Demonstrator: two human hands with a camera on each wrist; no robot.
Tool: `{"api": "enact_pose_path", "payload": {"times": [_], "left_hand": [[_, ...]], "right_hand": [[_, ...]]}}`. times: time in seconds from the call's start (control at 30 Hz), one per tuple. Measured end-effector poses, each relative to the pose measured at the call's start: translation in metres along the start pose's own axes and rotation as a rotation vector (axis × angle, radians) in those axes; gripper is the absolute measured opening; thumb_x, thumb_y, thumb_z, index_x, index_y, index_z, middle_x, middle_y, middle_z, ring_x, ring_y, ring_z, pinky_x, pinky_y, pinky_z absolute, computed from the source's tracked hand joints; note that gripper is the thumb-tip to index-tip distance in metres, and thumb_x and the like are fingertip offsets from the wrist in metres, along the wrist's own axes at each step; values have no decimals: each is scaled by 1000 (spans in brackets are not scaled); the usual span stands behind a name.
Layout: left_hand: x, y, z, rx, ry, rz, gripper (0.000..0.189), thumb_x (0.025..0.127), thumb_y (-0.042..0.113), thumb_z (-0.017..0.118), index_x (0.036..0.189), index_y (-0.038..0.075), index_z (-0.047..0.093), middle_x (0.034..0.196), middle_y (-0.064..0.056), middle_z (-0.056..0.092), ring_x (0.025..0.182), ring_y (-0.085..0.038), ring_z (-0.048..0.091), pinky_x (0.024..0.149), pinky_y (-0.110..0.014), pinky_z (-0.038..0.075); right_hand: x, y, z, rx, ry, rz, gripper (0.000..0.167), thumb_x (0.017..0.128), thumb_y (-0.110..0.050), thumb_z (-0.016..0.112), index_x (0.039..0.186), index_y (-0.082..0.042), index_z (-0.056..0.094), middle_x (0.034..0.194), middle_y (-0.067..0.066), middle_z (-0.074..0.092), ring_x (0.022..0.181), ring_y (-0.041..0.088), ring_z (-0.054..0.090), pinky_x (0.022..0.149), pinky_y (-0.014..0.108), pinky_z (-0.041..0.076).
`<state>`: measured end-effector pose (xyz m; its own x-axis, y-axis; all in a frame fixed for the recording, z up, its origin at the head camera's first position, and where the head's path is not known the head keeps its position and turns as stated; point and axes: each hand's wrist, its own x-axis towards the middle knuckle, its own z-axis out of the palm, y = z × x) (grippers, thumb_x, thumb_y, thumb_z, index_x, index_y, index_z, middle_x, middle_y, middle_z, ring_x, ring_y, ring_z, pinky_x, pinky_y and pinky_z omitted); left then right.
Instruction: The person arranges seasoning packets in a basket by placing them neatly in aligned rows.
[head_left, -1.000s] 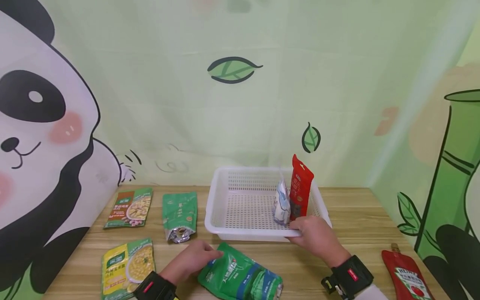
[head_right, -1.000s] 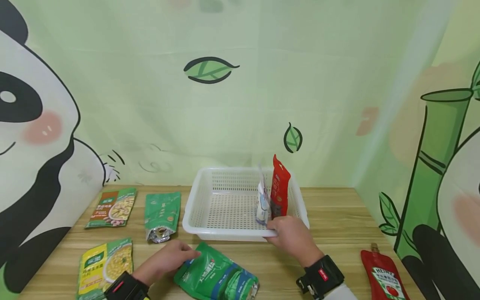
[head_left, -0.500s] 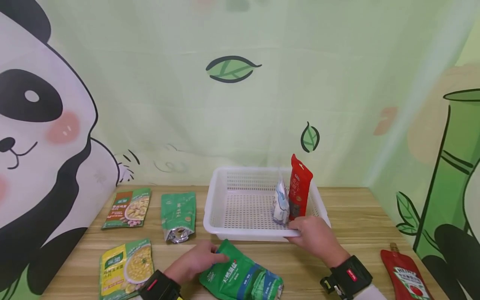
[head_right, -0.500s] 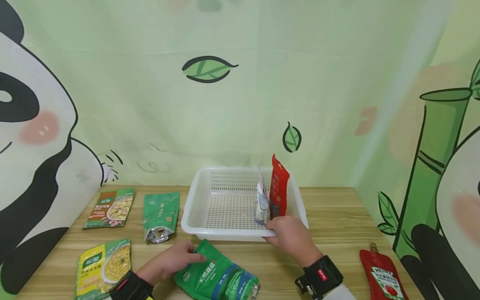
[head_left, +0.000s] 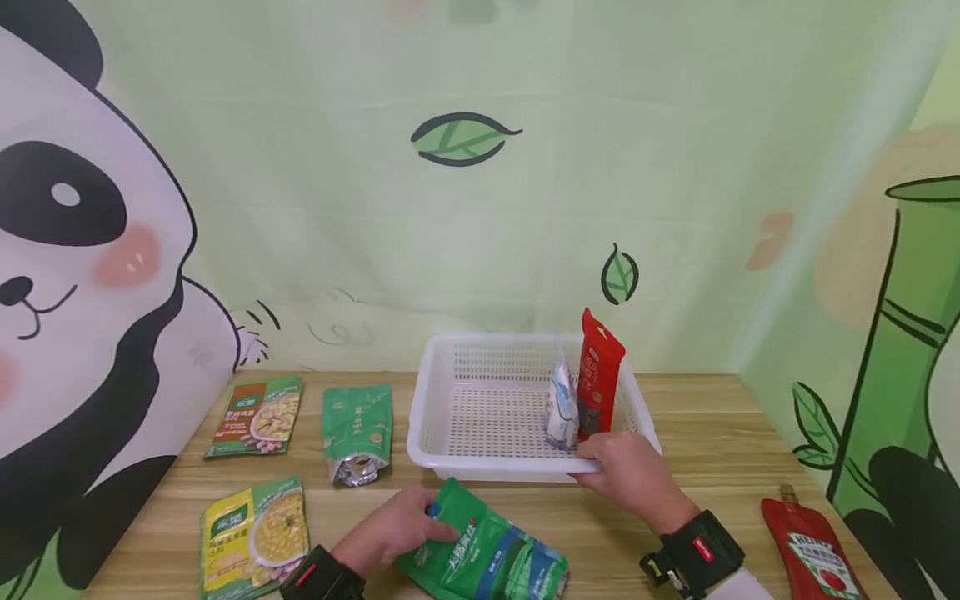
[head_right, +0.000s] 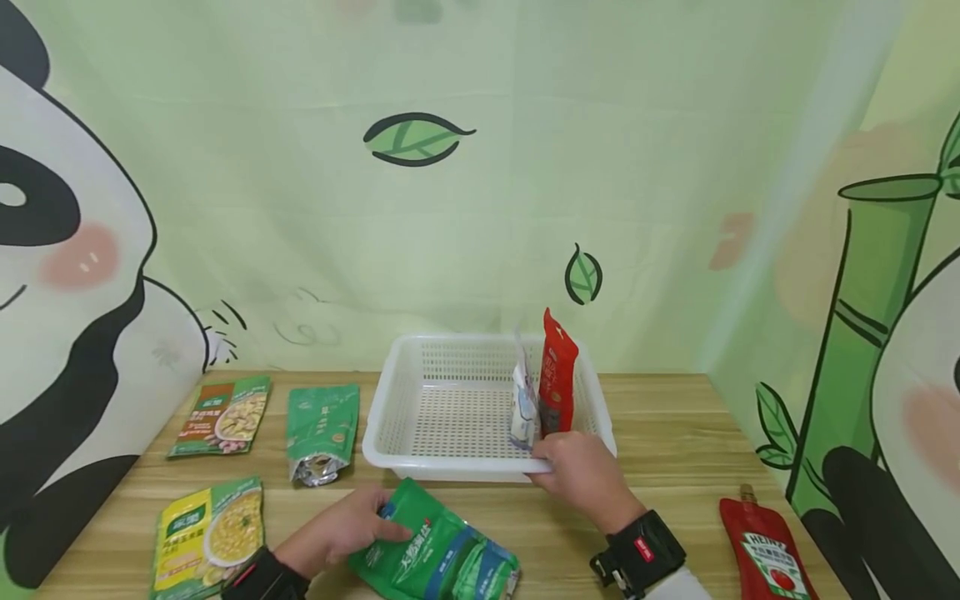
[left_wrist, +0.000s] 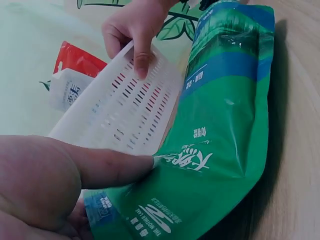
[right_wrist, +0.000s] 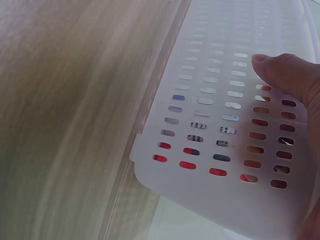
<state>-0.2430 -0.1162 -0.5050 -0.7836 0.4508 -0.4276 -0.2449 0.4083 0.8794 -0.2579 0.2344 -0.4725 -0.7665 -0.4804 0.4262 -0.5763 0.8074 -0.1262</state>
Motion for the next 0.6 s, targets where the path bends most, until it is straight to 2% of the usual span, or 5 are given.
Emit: {"api": "enact_pose_path", "payload": {"times": [0.13,0.2,0.4,0.43,0.6], "left_hand": [[6,-8,-4,2,-43,32,29,94,6,75,124,3,74,106,-9,78,96,-24,75,83,-38,63],[13,-16,-4,9,-23,48,27,95,7,75,121,3,74,104,-10,77,95,-26,75,83,-40,63],[-9,8,7,94,54,117,16,97,4,71,113,1,73,96,-7,75,89,-22,72,80,-43,61],[-21,23,11,123,65,123,17,98,1,69,115,-1,72,97,-6,75,89,-21,72,81,-43,61],[-29,43,14,188,47,148,19,100,2,68,119,0,70,101,-5,75,95,-22,72,83,-45,62]], "right_hand": [[0,-1,-1,-3,-5,19,19,78,-22,97,81,-17,79,73,-10,72,62,4,50,61,21,45],[0,-1,-1,-9,-9,26,19,79,-23,97,81,-17,79,74,-9,72,63,4,51,61,21,45],[0,-3,0,-31,-14,52,21,78,-25,98,85,-16,80,77,-6,75,64,6,56,64,23,51],[0,-3,0,-32,-16,57,21,77,-25,98,86,-16,80,78,-6,75,64,6,56,65,23,52],[0,-6,-1,-24,-37,84,21,78,-27,97,87,-17,81,77,-7,74,63,6,56,65,24,53]]}}
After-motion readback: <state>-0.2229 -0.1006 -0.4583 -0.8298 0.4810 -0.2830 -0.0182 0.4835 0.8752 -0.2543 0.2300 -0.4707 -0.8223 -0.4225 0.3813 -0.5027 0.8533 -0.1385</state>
